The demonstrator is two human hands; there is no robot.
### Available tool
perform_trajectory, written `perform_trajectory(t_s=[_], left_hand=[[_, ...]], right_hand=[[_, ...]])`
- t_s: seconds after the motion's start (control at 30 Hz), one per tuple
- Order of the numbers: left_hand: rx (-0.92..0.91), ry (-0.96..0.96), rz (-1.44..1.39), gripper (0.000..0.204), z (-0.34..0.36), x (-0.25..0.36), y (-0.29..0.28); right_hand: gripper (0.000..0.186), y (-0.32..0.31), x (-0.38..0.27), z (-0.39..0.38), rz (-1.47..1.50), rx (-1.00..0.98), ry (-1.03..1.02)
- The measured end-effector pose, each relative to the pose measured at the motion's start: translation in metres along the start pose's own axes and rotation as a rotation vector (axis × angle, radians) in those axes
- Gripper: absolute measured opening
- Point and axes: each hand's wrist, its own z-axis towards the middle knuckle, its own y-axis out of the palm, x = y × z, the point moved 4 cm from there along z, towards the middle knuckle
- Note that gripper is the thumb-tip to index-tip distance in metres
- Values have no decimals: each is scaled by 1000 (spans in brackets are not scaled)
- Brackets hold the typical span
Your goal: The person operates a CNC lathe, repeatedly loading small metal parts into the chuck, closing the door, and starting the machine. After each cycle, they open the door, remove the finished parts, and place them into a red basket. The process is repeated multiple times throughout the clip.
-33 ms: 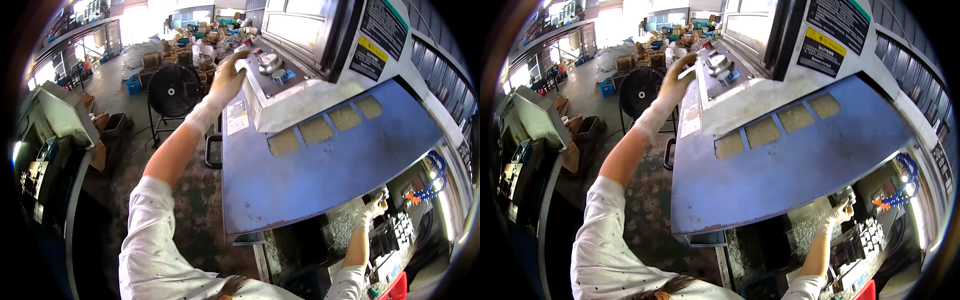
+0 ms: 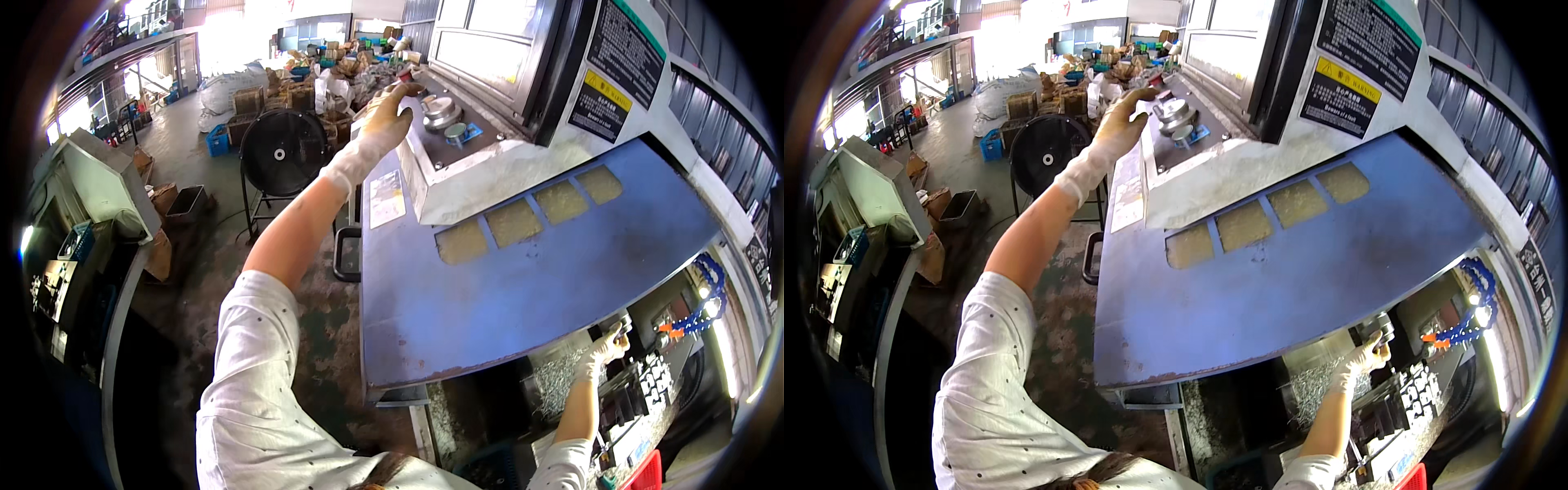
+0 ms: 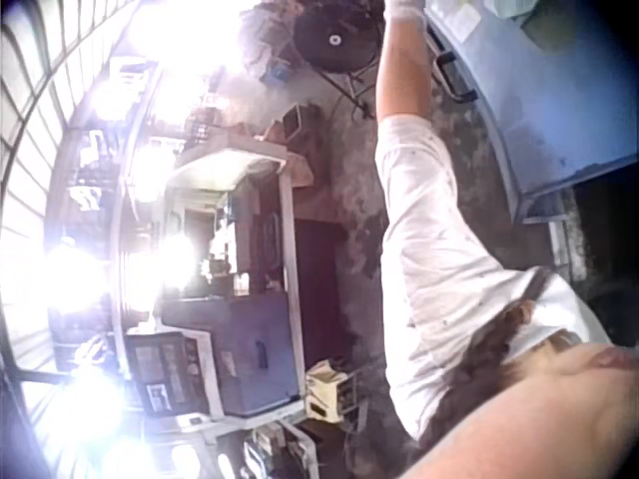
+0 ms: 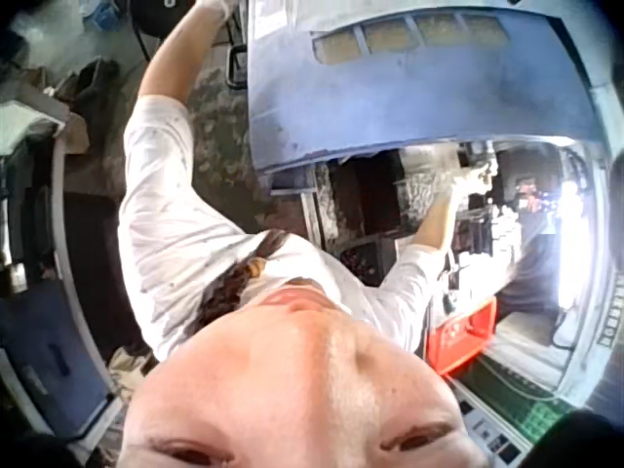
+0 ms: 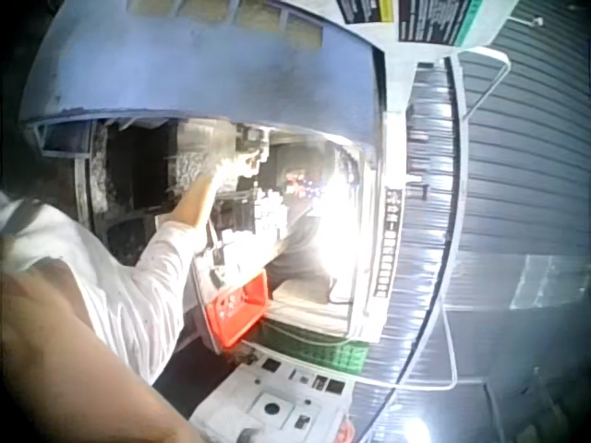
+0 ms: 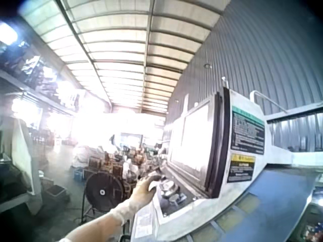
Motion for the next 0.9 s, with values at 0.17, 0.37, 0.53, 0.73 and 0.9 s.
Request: perform_trajectory(t_s=[0.17, 0.37, 0.53, 0.73, 0.9], left_hand=[[-120, -25, 100, 38, 29, -15, 25], [-144, 6, 61, 50, 21, -10, 10], [13, 77, -235, 42, -32, 75, 6], [-214, -3, 87, 52, -35, 106, 10], [-21, 138, -21, 36, -50, 107, -17]], right_hand=[[38, -4, 4, 5, 50, -13, -3], [44, 3, -4, -4, -62, -61, -48], [45, -14, -12, 8, -226, 8, -49], [46, -10, -28, 9, -561, -144, 18], [49, -18, -41, -68, 126, -365, 164]])
